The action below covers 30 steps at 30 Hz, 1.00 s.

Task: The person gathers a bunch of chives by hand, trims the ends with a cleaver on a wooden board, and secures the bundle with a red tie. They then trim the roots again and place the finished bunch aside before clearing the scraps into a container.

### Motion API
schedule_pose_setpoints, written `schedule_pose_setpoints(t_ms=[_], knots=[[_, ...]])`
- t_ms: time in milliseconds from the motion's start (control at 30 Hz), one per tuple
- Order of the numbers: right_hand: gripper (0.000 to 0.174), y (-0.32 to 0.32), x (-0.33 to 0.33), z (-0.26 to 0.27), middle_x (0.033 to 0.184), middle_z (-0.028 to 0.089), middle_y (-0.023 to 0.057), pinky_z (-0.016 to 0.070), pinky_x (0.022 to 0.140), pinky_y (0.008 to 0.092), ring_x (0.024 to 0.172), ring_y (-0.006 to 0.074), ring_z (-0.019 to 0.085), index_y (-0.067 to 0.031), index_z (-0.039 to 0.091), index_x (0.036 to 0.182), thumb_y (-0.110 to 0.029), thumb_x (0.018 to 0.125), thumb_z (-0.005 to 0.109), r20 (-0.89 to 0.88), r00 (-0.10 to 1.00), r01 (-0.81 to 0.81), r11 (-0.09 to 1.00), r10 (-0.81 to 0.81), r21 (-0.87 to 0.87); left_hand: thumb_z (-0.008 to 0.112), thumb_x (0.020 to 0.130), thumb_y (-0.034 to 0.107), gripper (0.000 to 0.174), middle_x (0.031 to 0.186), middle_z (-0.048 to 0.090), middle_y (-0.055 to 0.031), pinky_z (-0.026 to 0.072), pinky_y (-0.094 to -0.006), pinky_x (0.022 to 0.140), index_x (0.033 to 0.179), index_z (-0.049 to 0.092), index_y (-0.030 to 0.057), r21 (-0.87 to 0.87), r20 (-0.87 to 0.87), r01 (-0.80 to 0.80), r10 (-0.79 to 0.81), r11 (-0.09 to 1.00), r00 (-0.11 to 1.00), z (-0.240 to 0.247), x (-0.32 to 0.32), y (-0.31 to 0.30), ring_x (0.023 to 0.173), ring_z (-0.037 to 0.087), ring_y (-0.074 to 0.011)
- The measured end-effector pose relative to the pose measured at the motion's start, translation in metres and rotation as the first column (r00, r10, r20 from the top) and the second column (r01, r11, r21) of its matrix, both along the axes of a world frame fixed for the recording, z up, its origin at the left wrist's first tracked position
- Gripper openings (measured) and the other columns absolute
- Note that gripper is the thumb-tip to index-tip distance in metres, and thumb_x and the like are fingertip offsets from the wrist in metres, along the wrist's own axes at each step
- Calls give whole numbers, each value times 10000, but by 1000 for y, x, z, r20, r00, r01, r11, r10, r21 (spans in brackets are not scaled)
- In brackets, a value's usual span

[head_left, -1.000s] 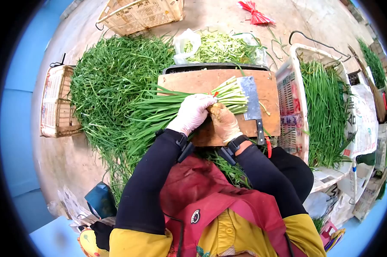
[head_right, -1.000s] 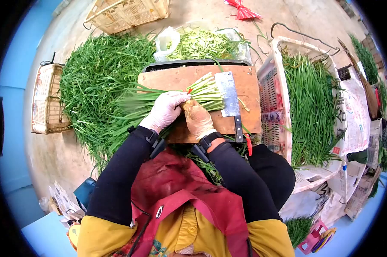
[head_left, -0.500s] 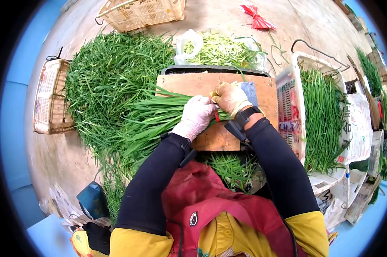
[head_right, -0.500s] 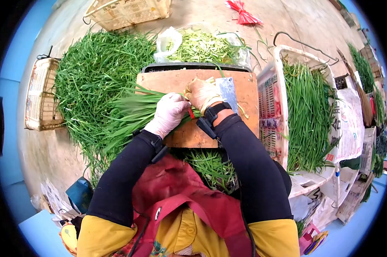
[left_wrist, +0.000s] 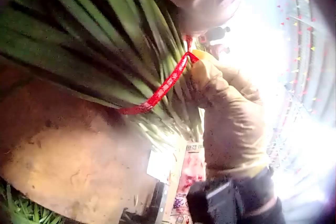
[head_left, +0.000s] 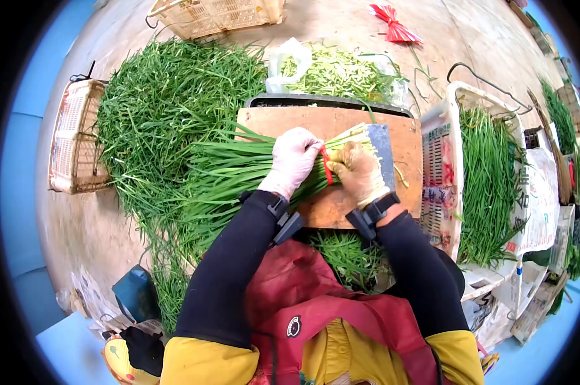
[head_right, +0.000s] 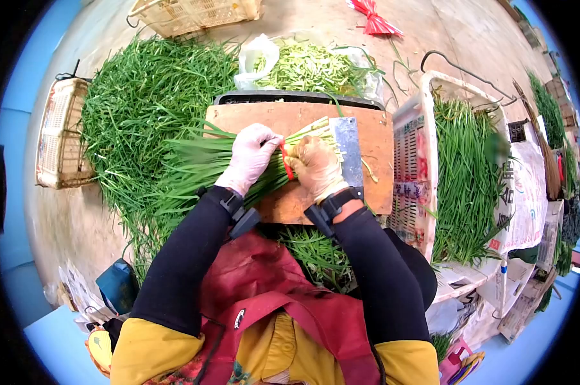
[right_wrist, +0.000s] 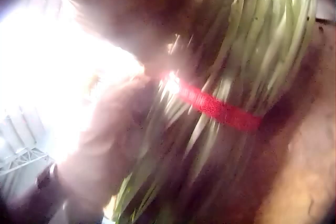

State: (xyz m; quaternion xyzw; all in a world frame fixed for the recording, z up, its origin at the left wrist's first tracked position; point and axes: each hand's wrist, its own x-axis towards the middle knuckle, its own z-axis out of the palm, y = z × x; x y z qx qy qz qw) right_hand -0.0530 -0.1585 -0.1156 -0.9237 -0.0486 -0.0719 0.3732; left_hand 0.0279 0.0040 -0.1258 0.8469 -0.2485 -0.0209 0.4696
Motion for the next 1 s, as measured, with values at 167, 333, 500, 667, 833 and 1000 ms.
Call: schedule_pose_setpoints(t_ms=[167, 333, 500, 667, 833, 1000], knots=[[114, 37, -14, -12, 818, 615, 122, 474, 718, 441, 825, 326, 593, -68, 627, 818, -178, 795, 612, 51, 961, 274, 916, -271, -293, 684, 794, 196, 97, 793, 663, -101, 505, -376, 697, 803, 719, 106, 334, 87, 69, -104, 940, 991, 15, -5, -29, 785, 643, -290], [73, 6, -20, -19, 841, 632, 142, 484, 713, 394, 779, 338, 608, -50, 646, 874, -32, 823, 597, 140, 990, -42, 979, 14, 200, 630, 788, 30, 155, 883, 687, -144, 529, -345, 767, 916, 707, 70, 81, -36, 209, -207, 975, 978, 14, -15, -6, 839, 673, -305], [305, -18, 7, -10, 951, 667, 202, 496, 817, 393, 932, 321, 640, -41, 638, 1137, -112, 841, 625, -61, 989, 146, 946, -134, 288, 689, 691, -25, 194, 831, 679, -123, 535, -373, 713, 857, 696, 74, 23, 269, 419, -409, 908, 872, 15, -19, 9, 788, 667, -297], [209, -14, 29, 8, 842, 652, 188, 495, 725, 451, 826, 366, 633, -69, 702, 878, -249, 814, 616, -178, 984, -25, 979, -11, -202, 709, 737, 74, 66, 771, 643, -88, 515, -385, 653, 766, 650, 83, 72, 300, 327, -333, 942, 894, 5, -21, 10, 738, 640, -293], [110, 13, -11, 18, 867, 621, 133, 494, 751, 409, 845, 327, 614, -71, 662, 848, -175, 817, 644, -140, 980, 124, 986, -139, -110, 650, 797, 160, 77, 803, 637, -98, 493, -410, 725, 765, 639, 91, 119, 133, -25, 9, 993, 991, 4, -14, 8, 796, 618, -319], [122, 24, -23, -19, 897, 636, 147, 483, 808, 395, 897, 330, 604, -61, 653, 913, -107, 801, 658, -55, 982, 184, 981, -180, 64, 704, 780, 162, 123, 845, 645, -104, 509, -382, 744, 844, 638, 79, -21, 345, -42, 46, 999, 937, 30, -7, 38, 820, 631, -301]])
